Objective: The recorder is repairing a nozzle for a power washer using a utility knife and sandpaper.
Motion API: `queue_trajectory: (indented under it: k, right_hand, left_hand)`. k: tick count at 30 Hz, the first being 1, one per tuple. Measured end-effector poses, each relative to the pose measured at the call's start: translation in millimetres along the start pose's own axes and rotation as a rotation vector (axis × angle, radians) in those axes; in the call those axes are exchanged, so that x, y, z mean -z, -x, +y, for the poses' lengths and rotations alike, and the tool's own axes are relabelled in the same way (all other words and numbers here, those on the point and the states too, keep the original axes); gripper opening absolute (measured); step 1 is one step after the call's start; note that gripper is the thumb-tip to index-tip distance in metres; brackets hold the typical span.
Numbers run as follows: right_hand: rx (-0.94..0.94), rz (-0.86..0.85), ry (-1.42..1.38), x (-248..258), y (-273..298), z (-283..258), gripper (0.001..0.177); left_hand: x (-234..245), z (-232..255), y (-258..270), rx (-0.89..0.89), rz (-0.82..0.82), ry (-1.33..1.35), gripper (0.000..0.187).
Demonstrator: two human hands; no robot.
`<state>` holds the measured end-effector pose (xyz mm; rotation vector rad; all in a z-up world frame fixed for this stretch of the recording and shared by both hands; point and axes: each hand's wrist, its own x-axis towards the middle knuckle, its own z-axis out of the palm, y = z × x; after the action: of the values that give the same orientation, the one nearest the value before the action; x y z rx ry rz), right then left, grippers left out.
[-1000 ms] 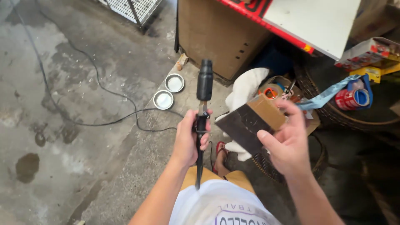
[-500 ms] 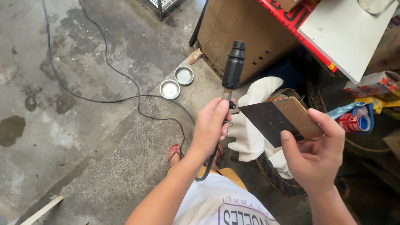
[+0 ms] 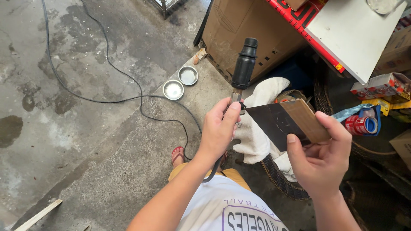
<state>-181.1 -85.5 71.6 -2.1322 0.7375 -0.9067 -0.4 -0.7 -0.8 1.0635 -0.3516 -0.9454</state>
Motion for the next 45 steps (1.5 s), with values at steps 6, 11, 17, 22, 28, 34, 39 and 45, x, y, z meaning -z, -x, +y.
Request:
queue_trajectory:
  k: [6, 11, 17, 22, 28, 34, 39, 45]
  right_hand:
    - [0.089, -0.031, -0.060, 0, 3, -2, 0.066]
    - [-0.049, -0.173, -0.114, 22, 4, -5, 0.057]
    - [0.020, -0.258, 0.193, 31, -8, -8, 0.041]
    - [-0.063, -0.223, 0.484, 23, -19, -45, 0.036]
    - [-0.069, -0.008, 0.213, 8, 2, -21, 0.045]
    - [-0.092, -0.087, -0.005, 11, 19, -13, 0.077]
    - [-0.017, -0.100, 0.207, 20, 14, -11, 0.033]
    - [0.066, -0.039, 0.270, 12, 7, -20, 0.028]
  left_hand:
    - [-4, 5, 2, -0.079, 0.028, -0.163, 0.040]
    - [-4, 6, 4, -0.137, 0.060, -0.255, 0.041]
    - [-1, 4, 6, -0.173, 0.055, -0.226, 0.041]
    - [-1, 4, 10, -0.199, 0.067, -0.254, 0.039]
    - [-7, 4, 17, -0.170, 0.063, -0.291, 0.037]
    - [-5, 0, 20, -0.282, 0.103, -0.393, 0.036]
    - [-2, 1, 21, -0.193, 0.105, -0.353, 0.035]
    - [-3, -1, 23, -0.166, 0.098, -0.337, 0.035]
